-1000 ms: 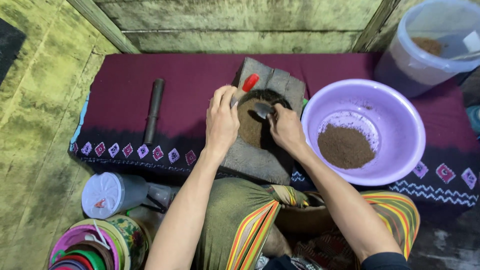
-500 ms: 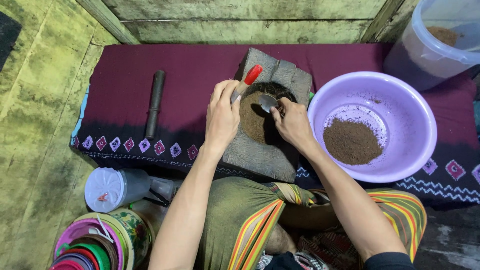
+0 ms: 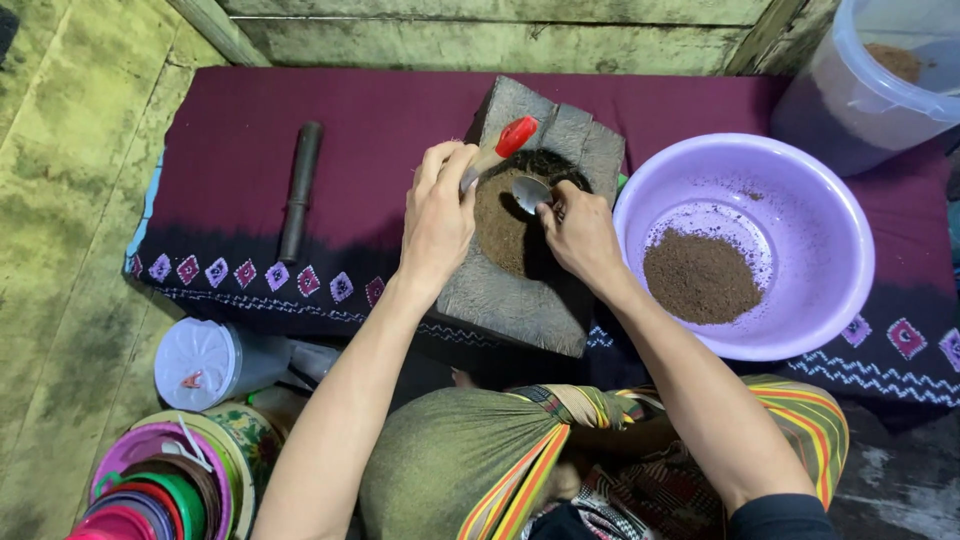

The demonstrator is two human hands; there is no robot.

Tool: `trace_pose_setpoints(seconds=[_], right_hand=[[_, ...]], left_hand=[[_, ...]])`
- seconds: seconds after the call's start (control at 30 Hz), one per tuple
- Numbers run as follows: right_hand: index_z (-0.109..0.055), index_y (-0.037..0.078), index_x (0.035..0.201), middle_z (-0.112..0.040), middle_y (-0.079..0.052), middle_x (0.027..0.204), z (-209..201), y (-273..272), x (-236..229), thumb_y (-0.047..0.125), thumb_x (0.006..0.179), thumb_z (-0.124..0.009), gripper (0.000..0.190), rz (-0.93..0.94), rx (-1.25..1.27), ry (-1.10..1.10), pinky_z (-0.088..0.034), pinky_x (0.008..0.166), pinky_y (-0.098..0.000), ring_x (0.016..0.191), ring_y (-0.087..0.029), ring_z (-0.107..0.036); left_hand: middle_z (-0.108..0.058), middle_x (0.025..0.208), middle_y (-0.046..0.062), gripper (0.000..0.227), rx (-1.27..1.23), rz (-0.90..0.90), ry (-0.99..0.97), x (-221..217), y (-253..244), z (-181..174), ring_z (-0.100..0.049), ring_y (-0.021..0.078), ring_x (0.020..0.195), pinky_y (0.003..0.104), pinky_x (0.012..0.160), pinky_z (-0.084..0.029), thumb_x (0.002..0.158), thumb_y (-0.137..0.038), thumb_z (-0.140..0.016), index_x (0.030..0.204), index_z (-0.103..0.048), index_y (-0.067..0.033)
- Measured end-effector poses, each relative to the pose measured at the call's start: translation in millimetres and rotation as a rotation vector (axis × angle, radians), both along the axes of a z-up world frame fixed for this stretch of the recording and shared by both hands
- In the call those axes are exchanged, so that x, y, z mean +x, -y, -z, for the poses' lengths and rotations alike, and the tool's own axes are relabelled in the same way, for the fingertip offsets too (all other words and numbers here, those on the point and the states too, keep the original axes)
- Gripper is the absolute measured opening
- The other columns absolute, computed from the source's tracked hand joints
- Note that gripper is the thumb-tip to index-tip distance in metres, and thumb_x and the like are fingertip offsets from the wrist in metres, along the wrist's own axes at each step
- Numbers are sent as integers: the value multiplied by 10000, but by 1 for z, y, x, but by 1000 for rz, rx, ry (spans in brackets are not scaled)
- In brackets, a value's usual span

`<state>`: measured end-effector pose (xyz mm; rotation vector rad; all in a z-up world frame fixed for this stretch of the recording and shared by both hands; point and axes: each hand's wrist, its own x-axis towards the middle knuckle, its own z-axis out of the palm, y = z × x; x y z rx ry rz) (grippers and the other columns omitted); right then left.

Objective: Process brown powder on a stone mortar using a brush and spoon to transfer it into a bowl

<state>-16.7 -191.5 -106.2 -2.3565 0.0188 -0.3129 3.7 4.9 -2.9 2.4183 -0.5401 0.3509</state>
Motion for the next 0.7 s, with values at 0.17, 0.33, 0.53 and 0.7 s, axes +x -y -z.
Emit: trace_pose_setpoints(seconds=[0.17,0.33,0.53,0.7], right_hand=[[-618,35,1071,-718,-212,911,20,1,17,191,944,-665,207,21,-17,-86,-585,683,-578,821,-492,-717],[-546,71,1154,-682,-233,976,2,2,16,149,979,-595,198,48,-172,-113,-587,735,-629,825,-528,-702],[-532,104,1173,-642,-163,1003,8,6,25,161,1062,-475,137,32,-360,-103,-608,715,-585,790,-487,-730],[-576,176,1211,-683,-119,998,31,17,30,221,1053,-434,217,-165,-387,-186,-605,692,-592,791,-472,-744]], left_hand=[[-565,1263,70,339,-9,34,1,0,0,-4,-618,397,1177,594,904,-560,958,-33,-614,1272,-631,-159],[-572,1250,102,322,-12,44,-4,3,1,-6,-620,429,1163,608,895,-560,953,-17,-619,1255,-641,-125],[-615,1218,96,331,-76,4,-158,13,2,-5,-643,367,1164,529,942,-554,957,-38,-629,1278,-667,-108],[-657,1227,100,359,-127,-68,-216,19,-8,15,-650,340,1173,472,951,-550,955,-104,-671,1315,-662,-107]])
